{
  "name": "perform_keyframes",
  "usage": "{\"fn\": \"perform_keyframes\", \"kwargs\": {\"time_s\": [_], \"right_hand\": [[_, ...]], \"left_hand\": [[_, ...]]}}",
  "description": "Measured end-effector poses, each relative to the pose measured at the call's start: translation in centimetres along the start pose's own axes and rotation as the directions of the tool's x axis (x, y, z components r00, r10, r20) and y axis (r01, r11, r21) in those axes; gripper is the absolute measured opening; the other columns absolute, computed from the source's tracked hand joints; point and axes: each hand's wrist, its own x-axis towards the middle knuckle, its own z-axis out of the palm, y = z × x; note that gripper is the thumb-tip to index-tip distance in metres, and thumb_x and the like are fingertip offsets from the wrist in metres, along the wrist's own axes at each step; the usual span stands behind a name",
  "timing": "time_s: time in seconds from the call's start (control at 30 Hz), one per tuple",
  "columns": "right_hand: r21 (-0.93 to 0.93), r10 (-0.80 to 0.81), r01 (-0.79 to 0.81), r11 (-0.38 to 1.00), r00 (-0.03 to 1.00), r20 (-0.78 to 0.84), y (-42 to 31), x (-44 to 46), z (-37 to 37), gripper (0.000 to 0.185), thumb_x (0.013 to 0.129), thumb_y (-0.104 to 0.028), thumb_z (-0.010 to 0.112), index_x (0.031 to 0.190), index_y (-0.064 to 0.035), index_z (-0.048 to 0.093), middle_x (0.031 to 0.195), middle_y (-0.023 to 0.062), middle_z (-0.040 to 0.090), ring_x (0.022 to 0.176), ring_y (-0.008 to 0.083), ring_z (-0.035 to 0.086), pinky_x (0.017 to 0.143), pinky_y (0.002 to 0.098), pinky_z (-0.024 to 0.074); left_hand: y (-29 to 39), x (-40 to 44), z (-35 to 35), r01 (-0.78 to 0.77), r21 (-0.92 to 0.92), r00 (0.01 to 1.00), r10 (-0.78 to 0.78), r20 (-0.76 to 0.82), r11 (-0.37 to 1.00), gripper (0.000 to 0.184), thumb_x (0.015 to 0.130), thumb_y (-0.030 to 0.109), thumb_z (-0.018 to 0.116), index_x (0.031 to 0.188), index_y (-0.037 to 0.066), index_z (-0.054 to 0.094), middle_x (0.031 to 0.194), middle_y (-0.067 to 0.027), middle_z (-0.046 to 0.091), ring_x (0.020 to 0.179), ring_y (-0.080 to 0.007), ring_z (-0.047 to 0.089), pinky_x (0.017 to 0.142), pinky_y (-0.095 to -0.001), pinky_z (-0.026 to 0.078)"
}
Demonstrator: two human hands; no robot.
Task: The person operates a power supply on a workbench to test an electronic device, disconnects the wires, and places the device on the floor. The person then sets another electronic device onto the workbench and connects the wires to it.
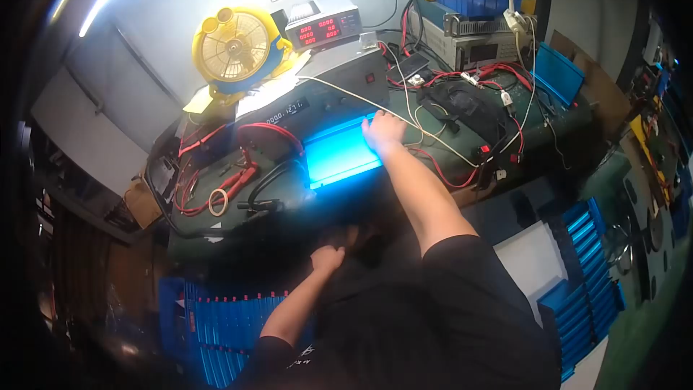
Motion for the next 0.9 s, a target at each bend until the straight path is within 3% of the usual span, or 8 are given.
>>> {"fn": "perform_keyframes", "kwargs": {"time_s": [0.1, 0.13, 0.3, 0.4, 0.6, 0.77, 0.9], "right_hand": [[0.014, -0.081, 0.084, 0.996, 0.988, -0.135, 0.2, 0.9, 1.7, 0.059, 0.099, -0.054, 0.047, 0.119, -0.0018, 0.066, 0.12, 0.0185, 0.07, 0.114, 0.0329, 0.068, 0.094, 0.0475, 0.0537], [0.077, -0.006, 0.006, 0.997, 1.0, -0.007, -0.3, 1.1, 1.2, 0.058, 0.099, -0.053, 0.049, 0.122, -0.0016, 0.066, 0.125, 0.0184, 0.068, 0.12, 0.032, 0.065, 0.098, 0.048, 0.052], [0.169, 0.188, -0.18, 0.969, 0.982, -0.032, -1.8, 0.3, 1.6, 0.059, 0.098, -0.052, 0.051, 0.127, -0.0016, 0.063, 0.129, 0.0176, 0.067, 0.121, 0.0322, 0.063, 0.099, 0.0514, 0.0491], [0.146, 0.128, -0.096, 0.985, 0.966, -0.224, -1.5, -0.1, 2.5, 0.059, 0.097, -0.052, 0.051, 0.126, -0.002, 0.063, 0.128, 0.0184, 0.066, 0.123, 0.0313, 0.061, 0.099, 0.0509, 0.0482], [0.158, 0.143, -0.12, 0.98, 0.979, -0.144, -1.6, -0.6, 1.6, 0.058, 0.098, -0.051, 0.052, 0.127, -0.002, 0.062, 0.129, 0.0167, 0.066, 0.122, 0.0304, 0.061, 0.101, 0.0506, 0.0474], [0.152, 0.148, -0.131, 0.98, 0.984, -0.104, -1.5, -0.2, 1.4, 0.06, 0.098, -0.051, 0.051, 0.131, -0.0017, 0.06, 0.13, 0.0158, 0.065, 0.122, 0.0296, 0.061, 0.101, 0.0503, 0.0474], [0.139, 0.139, -0.128, 0.982, 0.987, -0.078, -1.7, -0.5, 1.3, 0.06, 0.099, -0.051, 0.05, 0.131, -0.0011, 0.06, 0.129, 0.0155, 0.066, 0.122, 0.0294, 0.061, 0.098, 0.0495, 0.0494]], "left_hand": [[-1.2, 0.2, 0.1, 0.023, -0.031, 1.0, -0.023, -0.003, 0.999, 0.057, 0.091, 0.052, 0.056, 0.101, 0.0, 0.077, 0.105, -0.0245, 0.074, 0.104, -0.0396, 0.07, 0.093, -0.0516, 0.052], [-1.0, 0.2, 0.2, 0.009, -0.05, 1.0, -0.009, -0.003, 0.999, 0.058, 0.091, 0.053, 0.056, 0.1, 0.0, 0.077, 0.104, -0.0249, 0.074, 0.104, -0.0398, 0.07, 0.093, -0.0514, 0.052], [0.6, -0.3, 0.4, -0.021, 0.02, 0.999, 0.021, -0.032, 1.0, 0.058, 0.092, 0.053, 0.056, 0.1, -0.001, 0.076, 0.105, -0.0251, 0.074, 0.102, -0.0414, 0.07, 0.095, -0.0544, 0.051], [-0.7, 0.5, 1.0, -0.003, 0.013, 0.999, 0.004, -0.053, 1.0, 0.058, 0.091, 0.053, 0.056, 0.1, -0.001, 0.076, 0.105, -0.026, 0.073, 0.103, -0.0421, 0.07, 0.096, -0.0553, 0.05], [-1.1, -0.1, 0.8, 0.006, -0.04, 0.996, -0.01, -0.09, 0.999, 0.057, 0.091, 0.053, 0.057, 0.098, -0.001, 0.076, 0.103, -0.0267, 0.073, 0.102, -0.0436, 0.07, 0.095, -0.0556, 0.051], [0.5, 0.2, 0.8, -0.054, 0.058, 0.997, 0.057, -0.046, 0.997, 0.056, 0.092, 0.052, 0.056, 0.091, -0.001, 0.077, 0.096, -0.025, 0.074, 0.097, -0.0428, 0.071, 0.091, -0.0547, 0.052], [-1.9, 0.2, 0.7, 0.039, 0.003, 0.999, -0.039, -0.018, 0.999, 0.057, 0.092, 0.052, 0.055, 0.092, 0.0, 0.077, 0.097, -0.0241, 0.074, 0.097, -0.0423, 0.071, 0.091, -0.0525, 0.053]]}}
